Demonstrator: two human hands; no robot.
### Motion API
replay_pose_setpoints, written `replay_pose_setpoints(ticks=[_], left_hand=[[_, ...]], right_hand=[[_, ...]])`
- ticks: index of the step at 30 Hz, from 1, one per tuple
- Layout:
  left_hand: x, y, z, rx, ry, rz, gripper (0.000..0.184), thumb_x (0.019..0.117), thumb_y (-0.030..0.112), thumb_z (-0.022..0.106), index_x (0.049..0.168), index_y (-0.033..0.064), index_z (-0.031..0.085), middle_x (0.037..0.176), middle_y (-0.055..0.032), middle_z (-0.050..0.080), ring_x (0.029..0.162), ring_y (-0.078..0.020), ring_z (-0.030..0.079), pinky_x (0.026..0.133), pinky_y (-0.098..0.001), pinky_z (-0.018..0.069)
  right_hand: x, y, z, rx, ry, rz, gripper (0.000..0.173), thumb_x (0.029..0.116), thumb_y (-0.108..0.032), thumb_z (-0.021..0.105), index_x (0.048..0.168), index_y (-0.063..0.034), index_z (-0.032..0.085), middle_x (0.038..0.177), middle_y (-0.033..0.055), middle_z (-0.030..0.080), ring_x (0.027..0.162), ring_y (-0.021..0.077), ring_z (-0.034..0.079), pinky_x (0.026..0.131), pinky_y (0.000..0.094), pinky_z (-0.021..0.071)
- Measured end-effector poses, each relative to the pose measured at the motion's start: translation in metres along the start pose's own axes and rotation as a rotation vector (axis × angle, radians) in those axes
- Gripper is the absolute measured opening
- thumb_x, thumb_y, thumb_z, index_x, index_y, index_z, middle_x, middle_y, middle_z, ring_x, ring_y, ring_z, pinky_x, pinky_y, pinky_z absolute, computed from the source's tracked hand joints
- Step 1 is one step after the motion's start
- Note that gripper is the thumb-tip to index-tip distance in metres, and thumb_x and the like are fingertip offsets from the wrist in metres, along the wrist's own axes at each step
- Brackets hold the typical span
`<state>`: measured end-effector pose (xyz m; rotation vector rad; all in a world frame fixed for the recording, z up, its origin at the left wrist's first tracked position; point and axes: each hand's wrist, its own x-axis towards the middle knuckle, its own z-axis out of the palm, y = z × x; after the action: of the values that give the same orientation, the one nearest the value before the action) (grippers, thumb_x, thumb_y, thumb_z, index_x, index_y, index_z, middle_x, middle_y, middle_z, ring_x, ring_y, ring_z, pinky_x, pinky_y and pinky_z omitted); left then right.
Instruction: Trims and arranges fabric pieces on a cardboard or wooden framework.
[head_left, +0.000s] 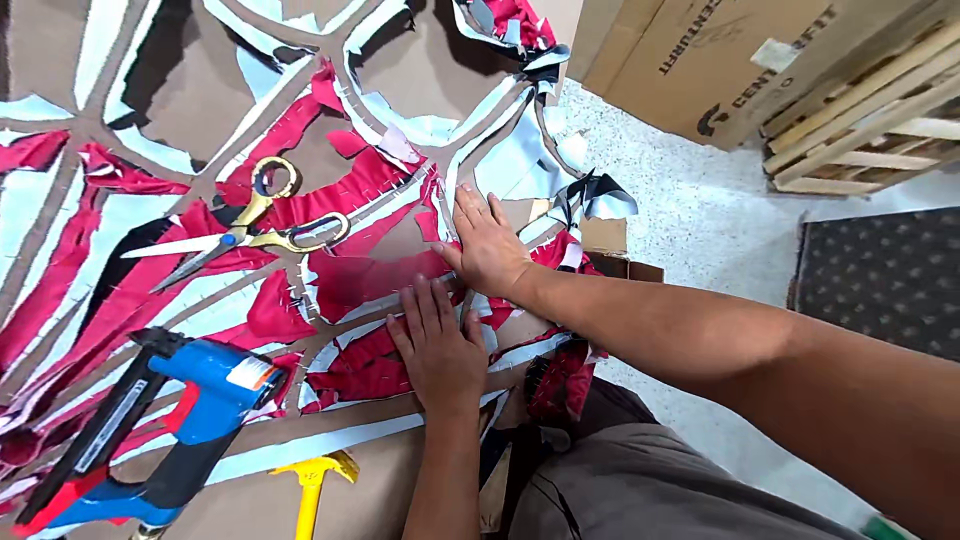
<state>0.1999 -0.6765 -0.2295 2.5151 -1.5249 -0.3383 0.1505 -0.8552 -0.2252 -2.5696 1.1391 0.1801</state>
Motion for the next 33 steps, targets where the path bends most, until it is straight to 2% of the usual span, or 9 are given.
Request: replay_pose_setpoints(ticks=[10, 16, 18, 21, 24, 26, 28, 31, 33], left_hand=[[0.004, 0.001, 0.006, 0.02, 0.017, -0.014, 0.068, 0.1064, 0.048, 0.035, 0.163, 0.0105, 0.029, 0.171, -0.0075, 0.023, 0.159, -0.0291, 0.015, 0.126, -0.0617, 0.0094], [0.007, 0.004, 0.0, 0.049, 0.027, -0.004, 0.07, 0.1064, 0.049, 0.034, 0.164, 0.0099, 0.026, 0.172, -0.0064, 0.018, 0.16, -0.0272, 0.011, 0.127, -0.0609, 0.0083], [0.001, 0.001, -0.003, 0.031, 0.048, 0.016, 0.07, 0.1057, 0.049, 0.036, 0.163, 0.0101, 0.028, 0.172, -0.0064, 0.02, 0.159, -0.027, 0.014, 0.126, -0.0616, 0.0101], [-0.012, -0.014, -0.024, -0.129, 0.014, 0.085, 0.068, 0.105, 0.047, 0.043, 0.16, 0.0071, 0.036, 0.169, -0.0123, 0.027, 0.157, -0.0321, 0.02, 0.125, -0.0647, 0.0143], [-0.054, -0.047, -0.065, -0.238, 0.041, 0.027, 0.064, 0.1023, 0.04, 0.052, 0.15, -0.0023, 0.047, 0.16, -0.0252, 0.038, 0.15, -0.0413, 0.035, 0.122, -0.0617, 0.0288], [-0.101, -0.078, -0.088, -0.195, 0.103, -0.142, 0.057, 0.1001, 0.028, 0.059, 0.144, -0.0078, 0.052, 0.151, -0.0317, 0.046, 0.142, -0.0477, 0.044, 0.116, -0.0593, 0.0383], [-0.149, -0.111, -0.095, -0.134, 0.086, -0.326, 0.059, 0.0976, 0.024, 0.064, 0.144, -0.0101, 0.05, 0.145, -0.0378, 0.047, 0.134, -0.0553, 0.047, 0.111, -0.064, 0.0407], [-0.197, -0.15, -0.084, -0.026, -0.059, -0.509, 0.067, 0.0948, 0.029, 0.07, 0.147, -0.006, 0.048, 0.138, -0.0382, 0.052, 0.126, -0.056, 0.053, 0.104, -0.0664, 0.0443], [-0.209, -0.162, -0.077, 0.016, -0.106, -0.522, 0.063, 0.0949, 0.027, 0.071, 0.146, -0.0042, 0.051, 0.135, -0.0356, 0.056, 0.125, -0.0538, 0.055, 0.104, -0.0649, 0.0456]], right_hand=[[0.004, 0.004, 0.008, 0.009, 0.026, -0.025, 0.083, 0.1057, -0.062, 0.029, 0.158, 0.0017, 0.033, 0.168, 0.0172, 0.026, 0.158, 0.0266, 0.019, 0.129, 0.0545, 0.0088], [0.008, 0.005, -0.001, 0.03, 0.044, -0.036, 0.085, 0.1043, -0.065, 0.025, 0.155, 0.0014, 0.04, 0.166, 0.0157, 0.032, 0.157, 0.0271, 0.025, 0.128, 0.0564, 0.0136], [-0.009, 0.006, -0.015, 0.125, 0.095, -0.068, 0.079, 0.1052, -0.063, 0.03, 0.152, -0.0019, 0.047, 0.162, 0.0132, 0.041, 0.154, 0.026, 0.032, 0.127, 0.0586, 0.0153], [-0.075, 0.029, -0.059, 0.385, 0.285, -0.065, 0.051, 0.1072, -0.042, 0.046, 0.145, -0.01, 0.058, 0.154, 0.0057, 0.052, 0.146, 0.0197, 0.045, 0.125, 0.0514, 0.0284], [-0.156, 0.093, -0.085, 0.594, 0.402, 0.171, 0.039, 0.1071, -0.031, 0.049, 0.135, -0.0083, 0.065, 0.138, 0.0073, 0.065, 0.126, 0.0165, 0.062, 0.108, 0.0416, 0.0524], [-0.192, 0.144, -0.078, 0.761, 0.36, 0.462, 0.038, 0.1077, -0.034, 0.05, 0.13, -0.0089, 0.067, 0.125, 0.008, 0.071, 0.114, 0.0167, 0.068, 0.101, 0.0434, 0.0556], [-0.21, 0.182, -0.057, 0.934, 0.259, 0.687, 0.04, 0.1075, -0.04, 0.05, 0.123, -0.0085, 0.069, 0.112, 0.009, 0.072, 0.103, 0.0186, 0.069, 0.094, 0.0461, 0.0551], [-0.214, 0.186, -0.035, 1.309, 0.019, 0.709, 0.054, 0.1117, -0.044, 0.032, 0.129, -0.0027, 0.063, 0.116, 0.0094, 0.072, 0.104, 0.0189, 0.071, 0.094, 0.0406, 0.0576], [-0.209, 0.169, -0.023, 1.5, -0.104, 0.654, 0.063, 0.1106, -0.051, 0.025, 0.131, -0.0024, 0.061, 0.121, 0.0104, 0.071, 0.108, 0.0196, 0.07, 0.096, 0.0395, 0.0562]])
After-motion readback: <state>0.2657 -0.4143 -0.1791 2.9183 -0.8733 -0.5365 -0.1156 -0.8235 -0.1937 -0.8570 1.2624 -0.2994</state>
